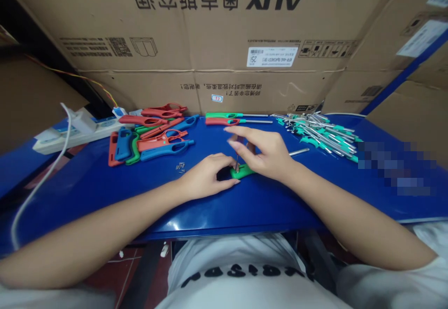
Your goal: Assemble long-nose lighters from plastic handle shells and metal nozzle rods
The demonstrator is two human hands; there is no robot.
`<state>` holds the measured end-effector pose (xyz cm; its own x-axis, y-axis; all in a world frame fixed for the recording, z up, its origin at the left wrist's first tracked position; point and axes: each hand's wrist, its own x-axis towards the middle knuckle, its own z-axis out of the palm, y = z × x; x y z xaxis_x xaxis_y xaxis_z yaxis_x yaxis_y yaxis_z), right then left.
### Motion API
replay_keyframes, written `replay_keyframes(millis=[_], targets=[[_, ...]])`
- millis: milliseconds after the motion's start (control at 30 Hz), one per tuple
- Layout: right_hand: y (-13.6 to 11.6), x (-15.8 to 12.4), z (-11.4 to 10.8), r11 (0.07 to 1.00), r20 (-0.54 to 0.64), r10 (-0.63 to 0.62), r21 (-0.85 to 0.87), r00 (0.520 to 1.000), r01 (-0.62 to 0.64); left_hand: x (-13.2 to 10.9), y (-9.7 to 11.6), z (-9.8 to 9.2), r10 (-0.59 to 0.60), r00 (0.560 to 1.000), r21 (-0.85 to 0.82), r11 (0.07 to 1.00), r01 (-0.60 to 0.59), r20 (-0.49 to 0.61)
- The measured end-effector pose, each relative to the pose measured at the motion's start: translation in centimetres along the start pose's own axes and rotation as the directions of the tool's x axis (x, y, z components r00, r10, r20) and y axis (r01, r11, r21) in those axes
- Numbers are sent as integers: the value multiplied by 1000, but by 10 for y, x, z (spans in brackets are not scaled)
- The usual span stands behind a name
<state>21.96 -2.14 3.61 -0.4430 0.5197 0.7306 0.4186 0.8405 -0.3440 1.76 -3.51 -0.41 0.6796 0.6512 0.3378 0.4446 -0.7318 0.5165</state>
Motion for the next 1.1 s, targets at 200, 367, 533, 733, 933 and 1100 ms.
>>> replay_keyframes(millis=[200, 367, 533, 733, 933, 1100], targets=[[0, 2, -2, 992, 40, 4, 125, 999, -9, 0, 0, 0, 0, 1000, -16, 1000, 0, 1], [1, 1, -3, 989, -40, -134, -67, 990, 131, 0, 1, -1, 3, 1000, -8, 1000, -3, 4], [5, 1, 1, 975, 129, 17, 218, 992, -45, 0, 0, -1, -10, 1000, -16, 1000, 10, 9], [9, -1, -3, 993, -9, -78, -88, 997, 77, 0, 0, -1, -1, 1000, -19, 1000, 1, 6], [1, 1, -3, 980, 139, -1, 195, 990, -27, 0, 0, -1, 6, 1000, -27, 1000, -5, 10], [5, 2, -6, 993, 26, -93, -77, 995, 95, 0, -1, 0, 7, 1000, -25, 1000, -7, 10]])
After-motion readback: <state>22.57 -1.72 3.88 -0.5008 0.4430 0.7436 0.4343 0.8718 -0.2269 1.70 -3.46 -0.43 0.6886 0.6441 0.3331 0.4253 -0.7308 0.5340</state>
